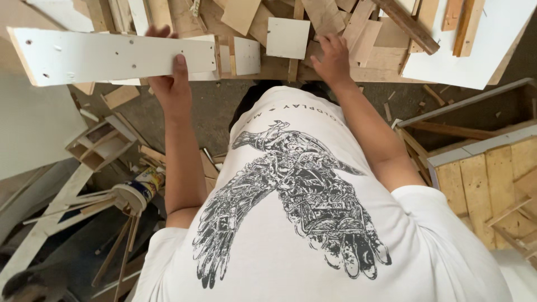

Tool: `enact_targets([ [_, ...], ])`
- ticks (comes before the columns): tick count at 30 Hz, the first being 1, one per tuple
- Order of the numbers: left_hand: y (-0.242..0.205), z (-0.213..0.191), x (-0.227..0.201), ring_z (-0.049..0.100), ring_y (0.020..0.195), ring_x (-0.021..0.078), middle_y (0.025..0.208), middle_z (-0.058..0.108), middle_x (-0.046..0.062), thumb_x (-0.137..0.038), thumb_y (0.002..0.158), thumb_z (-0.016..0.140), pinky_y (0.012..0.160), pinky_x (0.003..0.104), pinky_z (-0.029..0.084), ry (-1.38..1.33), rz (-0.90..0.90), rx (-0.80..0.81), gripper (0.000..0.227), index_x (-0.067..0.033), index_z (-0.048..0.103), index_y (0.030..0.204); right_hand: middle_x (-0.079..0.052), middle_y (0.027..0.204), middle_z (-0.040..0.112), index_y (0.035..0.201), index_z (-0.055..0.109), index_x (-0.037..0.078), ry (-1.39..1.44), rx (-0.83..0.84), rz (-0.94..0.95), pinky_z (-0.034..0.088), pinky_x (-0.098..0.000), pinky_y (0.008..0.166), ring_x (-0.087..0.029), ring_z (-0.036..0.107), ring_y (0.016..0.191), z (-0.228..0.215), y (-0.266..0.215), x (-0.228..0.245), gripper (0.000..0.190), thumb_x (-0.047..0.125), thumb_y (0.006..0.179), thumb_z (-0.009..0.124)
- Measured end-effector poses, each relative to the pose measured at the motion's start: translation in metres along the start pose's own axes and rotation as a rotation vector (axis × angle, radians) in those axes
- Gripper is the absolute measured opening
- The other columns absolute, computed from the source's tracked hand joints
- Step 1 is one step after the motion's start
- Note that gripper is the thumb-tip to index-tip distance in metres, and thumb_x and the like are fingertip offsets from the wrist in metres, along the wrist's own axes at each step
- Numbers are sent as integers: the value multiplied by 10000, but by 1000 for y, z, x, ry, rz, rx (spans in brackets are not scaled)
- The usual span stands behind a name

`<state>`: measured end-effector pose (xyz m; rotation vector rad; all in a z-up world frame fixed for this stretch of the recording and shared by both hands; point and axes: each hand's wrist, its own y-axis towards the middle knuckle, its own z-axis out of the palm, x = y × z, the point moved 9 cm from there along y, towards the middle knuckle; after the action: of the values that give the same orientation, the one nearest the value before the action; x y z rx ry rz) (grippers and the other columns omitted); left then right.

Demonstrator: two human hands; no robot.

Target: The person aligns various wooden blocks and pre-drilled boards, using a hammer to drive nails into them to assemble a small multi-tiered wooden structure.

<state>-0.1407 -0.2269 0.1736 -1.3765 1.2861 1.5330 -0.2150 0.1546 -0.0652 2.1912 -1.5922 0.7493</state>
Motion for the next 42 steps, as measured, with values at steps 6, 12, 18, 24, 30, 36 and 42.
enact_targets([
  [6,-25,-10,8,603,1380,266,1494,613,204,-176,1164,564,1209,434,530,-4,-18,-157,510,4,347,1589,-182,1362,571,1407,583,4,157,170,-451,458,-452,1074,-371,522,1273,22,18,93,757,268,783,921],
  [12,-28,-44,-3,668,1312,295,1510,593,224,-227,1122,606,996,402,626,-57,-99,-290,560,30,373,1561,-161,1328,595,1497,467,46,392,529,64,512,-400,1051,-303,616,1237,114,37,99,890,420,807,887],
  [18,-36,-82,-47,737,1093,290,1380,653,259,-257,1031,638,640,245,548,-104,-81,-445,564,39,438,1466,-72,1446,528,1548,394,108,1250,711,608,537,-414,1025,-228,564,1283,136,8,85,639,493,1059,542],
  [24,-38,-92,-20,724,1214,318,1420,628,294,-166,1063,605,987,399,629,-323,-142,-501,562,66,385,1526,-109,1301,690,1364,595,-6,1623,621,549,605,-402,1018,-225,688,1175,126,24,86,505,385,1044,599],
  [30,-38,-100,12,677,1258,300,1452,596,267,-121,1086,557,992,404,643,-349,-172,-391,506,42,369,1527,-78,1204,707,1279,641,10,1520,577,616,632,-387,883,-203,698,1056,153,14,87,404,346,1059,591],
  [36,-51,-81,7,581,1432,330,1559,522,234,-100,1125,562,1255,458,485,-236,-133,-199,542,28,305,1584,-92,971,769,1120,720,67,548,394,411,607,-347,762,-227,764,857,136,27,81,227,233,972,676],
  [42,-47,-37,6,570,1440,305,1562,525,224,-66,1128,575,1266,443,460,-215,-132,-31,528,54,333,1581,-207,1487,446,1404,558,75,-253,11,-72,312,-582,1128,-455,346,1390,63,33,91,797,315,726,902],
])
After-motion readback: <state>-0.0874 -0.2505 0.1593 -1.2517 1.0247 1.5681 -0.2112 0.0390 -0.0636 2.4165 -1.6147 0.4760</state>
